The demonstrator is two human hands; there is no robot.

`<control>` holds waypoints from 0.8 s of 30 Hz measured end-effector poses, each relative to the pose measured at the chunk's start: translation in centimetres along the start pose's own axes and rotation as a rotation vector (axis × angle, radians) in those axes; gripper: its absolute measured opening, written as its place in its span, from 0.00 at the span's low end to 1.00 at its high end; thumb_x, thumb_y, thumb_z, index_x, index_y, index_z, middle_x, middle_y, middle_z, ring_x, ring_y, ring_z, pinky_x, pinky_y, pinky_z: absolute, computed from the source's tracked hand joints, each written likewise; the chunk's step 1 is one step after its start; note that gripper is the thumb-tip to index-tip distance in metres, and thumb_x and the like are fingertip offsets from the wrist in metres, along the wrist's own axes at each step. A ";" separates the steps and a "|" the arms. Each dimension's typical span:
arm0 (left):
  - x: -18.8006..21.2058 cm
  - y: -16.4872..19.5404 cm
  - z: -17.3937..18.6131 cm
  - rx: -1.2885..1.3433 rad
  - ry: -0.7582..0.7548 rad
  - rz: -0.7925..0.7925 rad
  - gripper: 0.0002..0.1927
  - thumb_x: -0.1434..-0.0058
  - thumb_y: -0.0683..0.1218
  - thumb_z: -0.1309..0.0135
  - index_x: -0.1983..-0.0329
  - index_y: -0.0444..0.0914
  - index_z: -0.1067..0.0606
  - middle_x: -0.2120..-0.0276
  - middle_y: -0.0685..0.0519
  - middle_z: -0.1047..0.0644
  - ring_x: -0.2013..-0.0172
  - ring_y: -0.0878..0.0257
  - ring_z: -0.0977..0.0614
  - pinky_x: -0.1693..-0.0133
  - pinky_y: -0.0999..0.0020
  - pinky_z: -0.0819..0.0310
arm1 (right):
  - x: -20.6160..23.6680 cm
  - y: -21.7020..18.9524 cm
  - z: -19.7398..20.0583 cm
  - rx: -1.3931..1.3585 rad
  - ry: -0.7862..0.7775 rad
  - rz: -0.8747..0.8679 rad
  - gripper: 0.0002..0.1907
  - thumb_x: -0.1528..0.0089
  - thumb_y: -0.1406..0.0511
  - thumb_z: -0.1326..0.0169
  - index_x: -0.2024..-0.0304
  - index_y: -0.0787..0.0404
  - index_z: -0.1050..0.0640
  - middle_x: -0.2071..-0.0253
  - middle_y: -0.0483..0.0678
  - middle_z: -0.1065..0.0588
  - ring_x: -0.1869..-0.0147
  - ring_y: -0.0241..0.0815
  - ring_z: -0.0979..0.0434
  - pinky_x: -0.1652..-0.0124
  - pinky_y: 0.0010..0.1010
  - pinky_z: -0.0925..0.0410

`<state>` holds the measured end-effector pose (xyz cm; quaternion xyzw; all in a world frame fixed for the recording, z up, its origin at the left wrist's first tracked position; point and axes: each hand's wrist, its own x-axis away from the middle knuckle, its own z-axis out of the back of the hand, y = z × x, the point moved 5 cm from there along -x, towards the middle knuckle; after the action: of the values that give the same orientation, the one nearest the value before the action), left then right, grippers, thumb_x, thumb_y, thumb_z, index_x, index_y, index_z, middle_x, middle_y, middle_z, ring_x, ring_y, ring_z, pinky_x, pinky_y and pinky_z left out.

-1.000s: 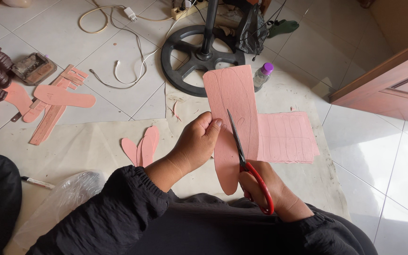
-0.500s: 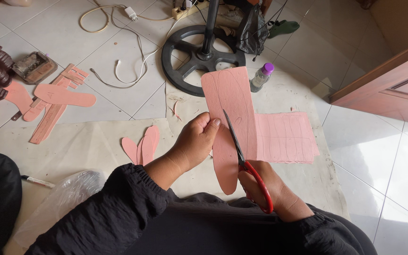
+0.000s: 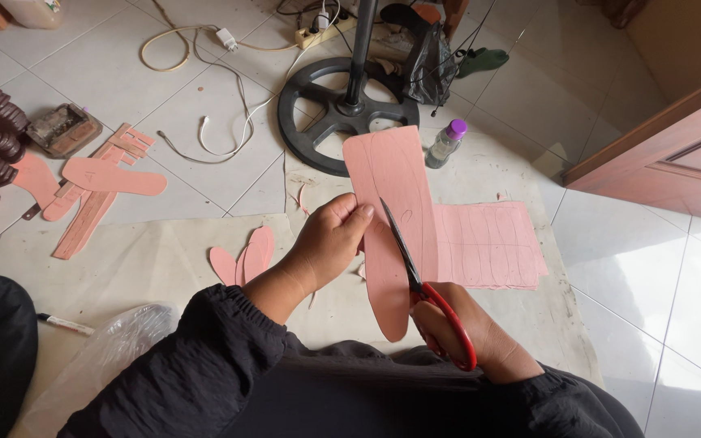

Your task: The person uses red-handled scissors to cut a pink foam sheet along pre-drawn curved lines. They rotate the foam to follow the outlines and trim away excess material, leaving a shaped piece.

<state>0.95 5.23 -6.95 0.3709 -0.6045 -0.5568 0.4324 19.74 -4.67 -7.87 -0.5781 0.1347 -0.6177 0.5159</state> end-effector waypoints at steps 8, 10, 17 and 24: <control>0.9 0.4 -1.0 -0.059 -0.090 0.101 0.15 0.28 0.51 0.57 0.58 0.36 0.25 0.73 0.57 0.23 0.73 0.71 0.25 0.69 0.72 0.26 | -0.8 0.3 0.1 0.062 -0.022 0.048 0.12 0.43 0.64 0.54 0.76 0.66 0.25 0.83 0.48 0.28 0.81 0.38 0.29 0.79 0.32 0.34; 1.1 0.6 -1.0 -0.052 -0.086 0.088 0.15 0.28 0.51 0.57 0.57 0.36 0.25 0.73 0.57 0.23 0.73 0.71 0.25 0.69 0.72 0.26 | -0.6 -0.1 -0.1 0.040 -0.037 0.058 0.13 0.42 0.64 0.54 0.74 0.67 0.25 0.82 0.48 0.28 0.79 0.38 0.28 0.78 0.32 0.34; 0.8 -0.2 -0.9 0.077 -0.055 0.130 0.14 0.30 0.51 0.56 0.54 0.37 0.24 0.70 0.58 0.21 0.71 0.71 0.22 0.66 0.73 0.24 | -0.5 -0.8 0.0 -0.025 -0.115 0.055 0.14 0.39 0.61 0.53 0.70 0.64 0.23 0.80 0.47 0.25 0.78 0.37 0.26 0.76 0.31 0.33; 0.6 -1.1 -1.3 0.139 -0.055 0.101 0.14 0.29 0.50 0.54 0.55 0.36 0.25 0.69 0.57 0.22 0.70 0.70 0.23 0.65 0.73 0.24 | -0.7 0.0 -0.1 0.029 -0.075 0.065 0.13 0.40 0.63 0.53 0.72 0.68 0.24 0.81 0.49 0.26 0.79 0.38 0.27 0.76 0.31 0.33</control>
<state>1.90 4.11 -7.95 0.3537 -0.6714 -0.5007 0.4165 19.55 -4.16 -8.33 -0.5884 0.1250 -0.5804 0.5488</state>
